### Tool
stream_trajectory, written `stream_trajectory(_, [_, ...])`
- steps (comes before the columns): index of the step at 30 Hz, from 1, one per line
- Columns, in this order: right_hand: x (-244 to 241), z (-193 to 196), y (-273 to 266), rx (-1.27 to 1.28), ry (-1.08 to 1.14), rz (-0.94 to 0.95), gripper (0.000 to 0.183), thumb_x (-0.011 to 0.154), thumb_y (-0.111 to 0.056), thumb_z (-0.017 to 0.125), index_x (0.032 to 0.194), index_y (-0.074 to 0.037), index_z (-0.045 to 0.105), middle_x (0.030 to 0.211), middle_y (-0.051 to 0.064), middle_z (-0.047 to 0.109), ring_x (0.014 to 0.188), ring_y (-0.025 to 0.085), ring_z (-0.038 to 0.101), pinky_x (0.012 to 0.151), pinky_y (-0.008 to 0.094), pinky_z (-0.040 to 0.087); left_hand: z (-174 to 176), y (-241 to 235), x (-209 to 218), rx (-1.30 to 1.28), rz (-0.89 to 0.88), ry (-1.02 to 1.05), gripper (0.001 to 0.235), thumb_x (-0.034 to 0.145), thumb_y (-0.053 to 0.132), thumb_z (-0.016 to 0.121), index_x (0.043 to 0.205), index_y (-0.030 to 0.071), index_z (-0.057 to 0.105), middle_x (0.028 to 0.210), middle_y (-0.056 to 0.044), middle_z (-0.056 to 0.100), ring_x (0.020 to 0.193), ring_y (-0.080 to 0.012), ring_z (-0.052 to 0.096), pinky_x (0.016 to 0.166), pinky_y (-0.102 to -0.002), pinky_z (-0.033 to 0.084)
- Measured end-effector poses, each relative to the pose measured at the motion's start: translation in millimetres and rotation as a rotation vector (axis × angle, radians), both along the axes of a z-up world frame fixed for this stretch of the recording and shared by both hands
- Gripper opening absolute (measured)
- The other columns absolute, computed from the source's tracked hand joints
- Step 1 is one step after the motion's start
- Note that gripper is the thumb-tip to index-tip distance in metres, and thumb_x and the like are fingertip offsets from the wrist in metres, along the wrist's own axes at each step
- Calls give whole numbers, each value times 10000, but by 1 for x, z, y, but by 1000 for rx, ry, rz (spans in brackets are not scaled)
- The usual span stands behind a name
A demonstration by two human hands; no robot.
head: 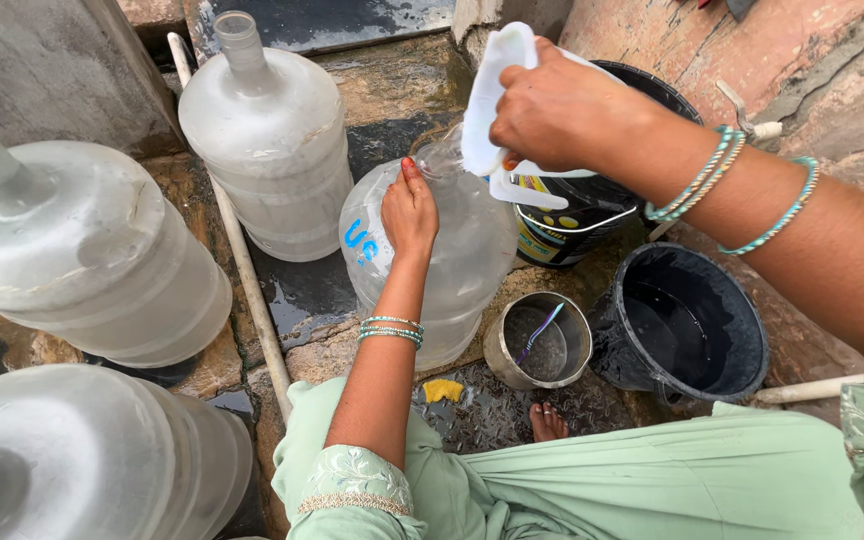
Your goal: The person is cleaning large plastic water dispenser bottles. They pour water into the bottles, shake them vigorously to rinse the interior, and then pour the water out. The person also uses a toothbrush to scrub the inside of the bottle necks.
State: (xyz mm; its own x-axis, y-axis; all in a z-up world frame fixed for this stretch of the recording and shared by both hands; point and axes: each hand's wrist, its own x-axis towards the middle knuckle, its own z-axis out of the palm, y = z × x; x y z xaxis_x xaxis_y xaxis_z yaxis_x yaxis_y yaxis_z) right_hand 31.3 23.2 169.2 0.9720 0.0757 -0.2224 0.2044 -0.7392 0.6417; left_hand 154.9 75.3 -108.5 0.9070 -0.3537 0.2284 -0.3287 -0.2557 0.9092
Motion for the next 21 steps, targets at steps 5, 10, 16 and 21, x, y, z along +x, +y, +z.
stream_trajectory(5, [-4, -9, 3, 35, -33, 25, 269, 855, -430, 682, 863, -190, 804, 842, -12, 749, 1055, 227, 630, 1037, 584, 417, 22, 21, -10, 178, -128, -162, 863, 985, 677, 310, 1419, -45, 500, 1278, -275, 625, 1275, -413, 542, 1212, -564, 226])
stream_trajectory(10, [-39, -35, -31, 166, -114, -219, 250, 914, -404, 690, 901, -181, 803, 816, 51, 745, 920, 273, 692, 955, 505, 517, 37, 57, -22, 768, -224, -250, 1290, 719, 885, 505, 1534, -69, 208, 1629, -226, 190, 1516, -375, 100, 1166, -628, 55])
stream_trajectory(16, [-155, -135, -137, 374, -155, -756, 398, 911, -535, 662, 981, -167, 798, 886, 126, 769, 831, 324, 757, 775, 472, 598, 15, 72, -46, 660, -152, -398, 1145, 904, 786, 465, 1563, -115, 209, 1655, -296, 154, 1543, -449, 99, 1195, -635, 68])
stream_trajectory(21, [-262, -290, -218, 207, -111, -896, 419, 909, -508, 684, 1063, -130, 777, 1040, 106, 774, 998, 296, 741, 869, 446, 588, -10, 80, -25, 690, -162, -286, 821, 970, 693, 407, 1609, 196, 266, 1688, -191, 167, 1556, -447, 121, 1202, -664, 141])
